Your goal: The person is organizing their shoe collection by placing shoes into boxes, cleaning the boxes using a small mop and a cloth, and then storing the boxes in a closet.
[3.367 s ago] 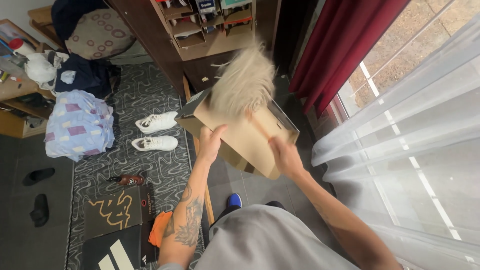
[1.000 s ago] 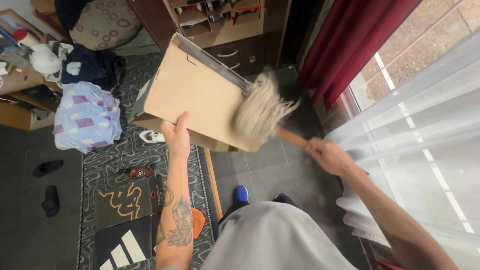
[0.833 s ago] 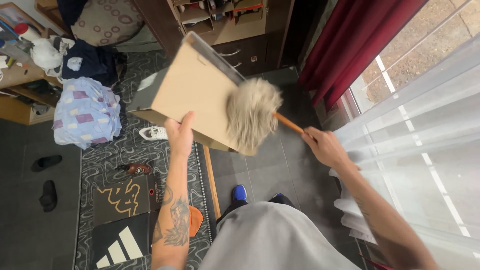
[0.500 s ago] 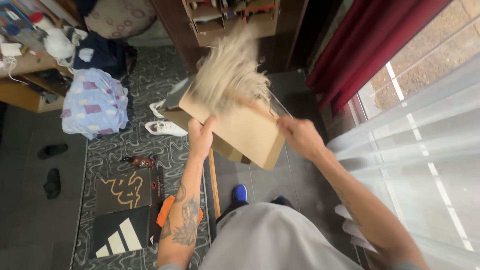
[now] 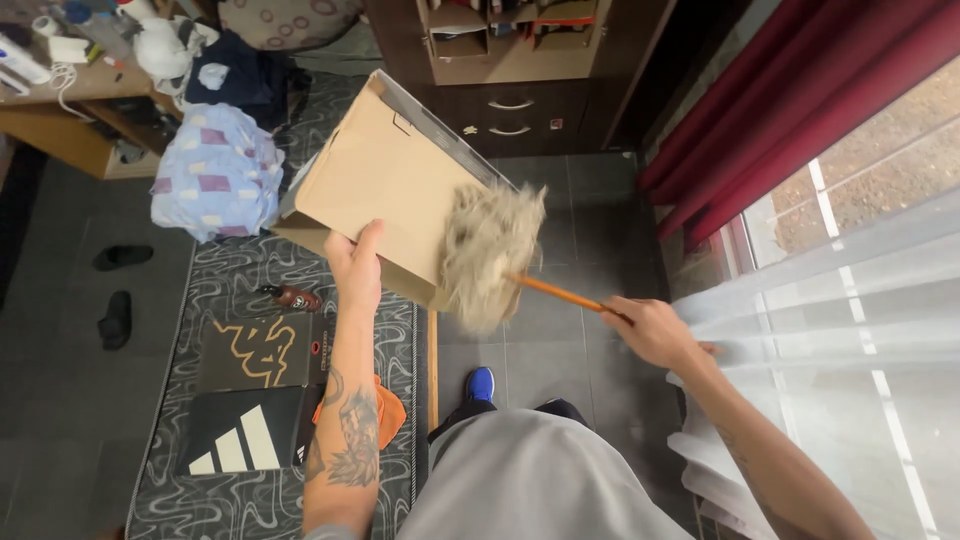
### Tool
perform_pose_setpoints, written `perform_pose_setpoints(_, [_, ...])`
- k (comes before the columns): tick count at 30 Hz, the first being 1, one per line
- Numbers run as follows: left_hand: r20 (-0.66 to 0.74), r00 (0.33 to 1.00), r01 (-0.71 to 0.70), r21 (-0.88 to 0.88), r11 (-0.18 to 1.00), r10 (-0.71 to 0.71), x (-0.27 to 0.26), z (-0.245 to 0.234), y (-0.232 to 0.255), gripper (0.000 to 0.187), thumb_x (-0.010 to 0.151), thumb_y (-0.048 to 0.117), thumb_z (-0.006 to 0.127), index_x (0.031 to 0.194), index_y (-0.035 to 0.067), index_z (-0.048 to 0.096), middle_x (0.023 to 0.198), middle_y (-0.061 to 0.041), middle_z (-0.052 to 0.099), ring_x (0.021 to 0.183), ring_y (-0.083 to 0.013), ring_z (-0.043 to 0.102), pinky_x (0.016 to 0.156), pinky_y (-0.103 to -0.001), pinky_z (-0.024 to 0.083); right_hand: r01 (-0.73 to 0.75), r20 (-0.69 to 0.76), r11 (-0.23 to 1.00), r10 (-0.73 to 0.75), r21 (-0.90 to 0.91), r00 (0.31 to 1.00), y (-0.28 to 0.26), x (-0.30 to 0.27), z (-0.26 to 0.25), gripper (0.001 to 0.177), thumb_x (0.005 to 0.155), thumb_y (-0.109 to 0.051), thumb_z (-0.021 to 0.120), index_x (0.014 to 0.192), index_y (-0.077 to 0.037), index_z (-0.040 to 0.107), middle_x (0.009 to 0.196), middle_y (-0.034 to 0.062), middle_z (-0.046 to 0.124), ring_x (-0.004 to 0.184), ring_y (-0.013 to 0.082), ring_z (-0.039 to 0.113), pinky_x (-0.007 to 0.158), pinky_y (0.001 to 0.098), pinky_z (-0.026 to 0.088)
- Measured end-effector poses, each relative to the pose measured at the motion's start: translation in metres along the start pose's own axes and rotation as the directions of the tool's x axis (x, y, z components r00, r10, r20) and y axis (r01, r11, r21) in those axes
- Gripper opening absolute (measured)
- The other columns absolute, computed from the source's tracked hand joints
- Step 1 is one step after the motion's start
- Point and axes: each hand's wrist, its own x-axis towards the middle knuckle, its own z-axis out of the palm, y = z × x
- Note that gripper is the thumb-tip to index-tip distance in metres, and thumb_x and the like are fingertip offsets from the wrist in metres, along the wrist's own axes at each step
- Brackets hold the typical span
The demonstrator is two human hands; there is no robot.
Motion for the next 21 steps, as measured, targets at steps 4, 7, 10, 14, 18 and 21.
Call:
perform_pose_setpoints(4, [-0.086,0.995,-0.046,-0.012,0.999,0.045,-0.027,0.011,0.056,0.042,0.098,0.013,0.069,0.134,-0.001,0.054,0.117,-0.011,0.062,0.111,-0.018,0.062,0.089,-0.038,0.058,-0.185,-0.198,0.982,0.173,-0.044,0.965,0.065,0.007,0.009,0.022,0.104,-0.025,0.059,0.106,-0.011,0.075,0.071,0.0119,0.07,0.066,0.0303,0.066,0.066,0.0428,0.053])
perform_pose_setpoints(7, [-0.19,0.982,-0.004,-0.106,0.994,-0.016,-0.038,0.01,0.078,0.047,0.097,0.015,0.07,0.138,0.001,0.051,0.121,-0.01,0.06,0.113,-0.0178,0.062,0.092,-0.038,0.059,-0.279,-0.305,0.946,0.317,0.163,0.898,0.082,0.009,0.023,0.028,0.113,-0.029,0.051,0.113,-0.011,0.073,0.065,0.0087,0.063,0.057,0.0236,0.057,0.06,0.0389,0.047])
perform_pose_setpoints(10, [-0.304,0.947,0.052,-0.161,0.986,-0.1,-0.047,0.001,0.077,0.051,0.095,0.017,0.072,0.139,0.003,0.05,0.123,-0.011,0.061,0.114,-0.0206,0.065,0.092,-0.039,0.061,-0.271,-0.292,0.927,0.343,0.258,0.893,0.068,0.005,0.037,0.028,0.113,-0.027,0.051,0.11,-0.01,0.073,0.064,0.0081,0.06,0.055,0.0223,0.054,0.058,0.0367,0.044])
perform_pose_setpoints(14, [-0.481,0.857,0.085,-0.226,0.971,-0.187,-0.071,-0.025,0.069,0.052,0.093,0.017,0.074,0.137,0.003,0.051,0.121,-0.013,0.062,0.11,-0.0264,0.068,0.084,-0.045,0.065,-0.273,-0.173,0.866,0.372,0.42,0.912,0.015,0.005,0.052,0.03,0.111,-0.019,0.046,0.109,-0.003,0.071,0.06,0.0046,0.051,0.052,0.0179,0.049,0.051,0.0319,0.042])
perform_pose_setpoints(18, [-0.66,0.725,-0.007,-0.295,0.956,-0.198,-0.108,-0.086,0.027,0.052,0.091,0.015,0.077,0.136,0.004,0.052,0.121,-0.015,0.062,0.11,-0.0295,0.068,0.084,-0.05,0.064,-0.205,-0.068,0.894,0.252,0.398,0.965,-0.016,0.033,0.072,0.03,0.111,-0.022,0.047,0.11,-0.004,0.071,0.061,0.0068,0.051,0.053,0.0189,0.052,0.051,0.0318,0.044])
perform_pose_setpoints(21, [-0.818,0.533,-0.109,-0.32,0.941,-0.216,-0.162,-0.127,0.035,0.057,0.091,0.015,0.078,0.136,0.001,0.047,0.124,-0.016,0.058,0.111,-0.0305,0.066,0.087,-0.054,0.063,-0.152,0.029,0.917,0.152,0.368,0.988,-0.04,0.054,0.092,0.028,0.111,-0.02,0.048,0.113,-0.004,0.07,0.06,0.0073,0.052,0.052,0.0197,0.053,0.05,0.033,0.045])
